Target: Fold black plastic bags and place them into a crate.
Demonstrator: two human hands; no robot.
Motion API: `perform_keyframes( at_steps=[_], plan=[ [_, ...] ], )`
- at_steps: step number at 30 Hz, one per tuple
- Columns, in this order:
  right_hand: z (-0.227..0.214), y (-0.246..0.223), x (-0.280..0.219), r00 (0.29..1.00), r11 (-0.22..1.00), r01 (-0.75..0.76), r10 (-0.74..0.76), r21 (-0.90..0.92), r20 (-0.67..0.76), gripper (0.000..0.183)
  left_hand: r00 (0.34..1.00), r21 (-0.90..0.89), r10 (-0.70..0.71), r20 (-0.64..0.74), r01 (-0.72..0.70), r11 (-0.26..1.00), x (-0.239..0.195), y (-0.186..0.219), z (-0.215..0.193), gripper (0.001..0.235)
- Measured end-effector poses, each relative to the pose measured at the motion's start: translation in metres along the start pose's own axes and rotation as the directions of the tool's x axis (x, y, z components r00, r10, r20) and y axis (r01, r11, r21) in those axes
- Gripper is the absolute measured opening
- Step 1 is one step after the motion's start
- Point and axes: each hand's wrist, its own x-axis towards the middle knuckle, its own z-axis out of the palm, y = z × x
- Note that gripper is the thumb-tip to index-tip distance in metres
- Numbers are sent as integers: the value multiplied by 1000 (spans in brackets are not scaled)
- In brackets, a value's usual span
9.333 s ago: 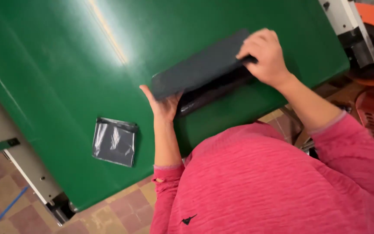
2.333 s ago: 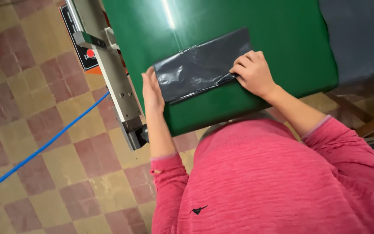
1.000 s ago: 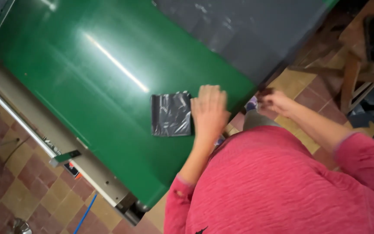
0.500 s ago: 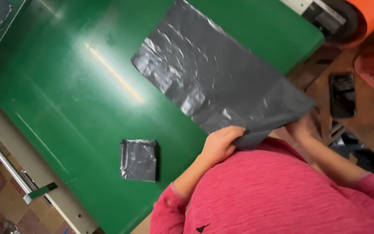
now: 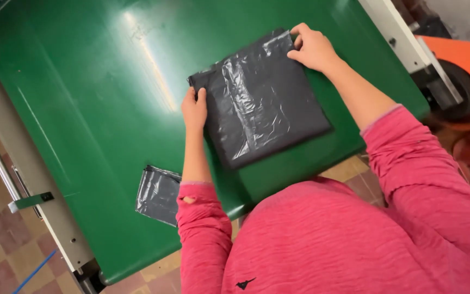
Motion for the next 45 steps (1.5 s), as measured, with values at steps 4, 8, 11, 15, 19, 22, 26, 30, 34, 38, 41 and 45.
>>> perform_keyframes(
  at_steps=[4, 8, 11, 15, 19, 22, 26, 30, 34, 38, 41, 45],
  plan=[
    [17, 1, 42, 899, 791, 385, -437, -475, 2, 58, 996, 216, -19, -91, 38, 976, 2, -14, 8, 27],
    [30, -16, 70, 919, 740, 395, -323, -545, 227, 51, 986, 218, -126, -112, 148, 965, -6, -1, 5, 28],
    [45, -2, 89, 926, 718, 293, -48, -632, 375, 49, 968, 239, -109, -227, 163, 957, -25, 53, 0, 33],
    [60, 7, 79, 931, 685, 301, -59, -664, 361, 33, 995, 144, -8, -99, 22, 989, -68, 77, 19, 43],
    [34, -71, 9, 879, 749, 464, -455, -473, 141, 27, 874, -542, -292, 388, 473, 694, -89, 57, 28, 74],
    [8, -123, -80, 840, 725, 486, -541, -488, 33, 17, 805, -754, -306, 508, 587, 294, -102, 43, 2, 97],
    [13, -105, -172, 854, 732, 447, -521, -514, 0, 20, 773, -805, -359, 523, 586, 90, -128, 7, -15, 104],
    [31, -74, -215, 902, 777, 367, -431, -511, -8, 21, 874, -696, -414, 255, 463, 548, -163, -1, -26, 90],
    [33, -75, -222, 910, 745, 341, -414, -573, 4, 18, 991, 11, 119, 65, -120, 993, -183, 92, -57, 72],
    [43, -132, -219, 903, 602, 325, -427, -729, 49, 28, 821, 548, 472, 321, -568, 615, -187, 83, -55, 48],
    [74, -146, -230, 858, 667, 482, -490, -569, 152, 37, 693, 565, 331, 640, -717, 409, -181, 75, -44, 19],
    [109, -115, -256, 839, 767, 542, -515, -344, 175, 39, 474, 239, 168, 864, -681, 692, -151, 120, -19, 21]
  ],
)
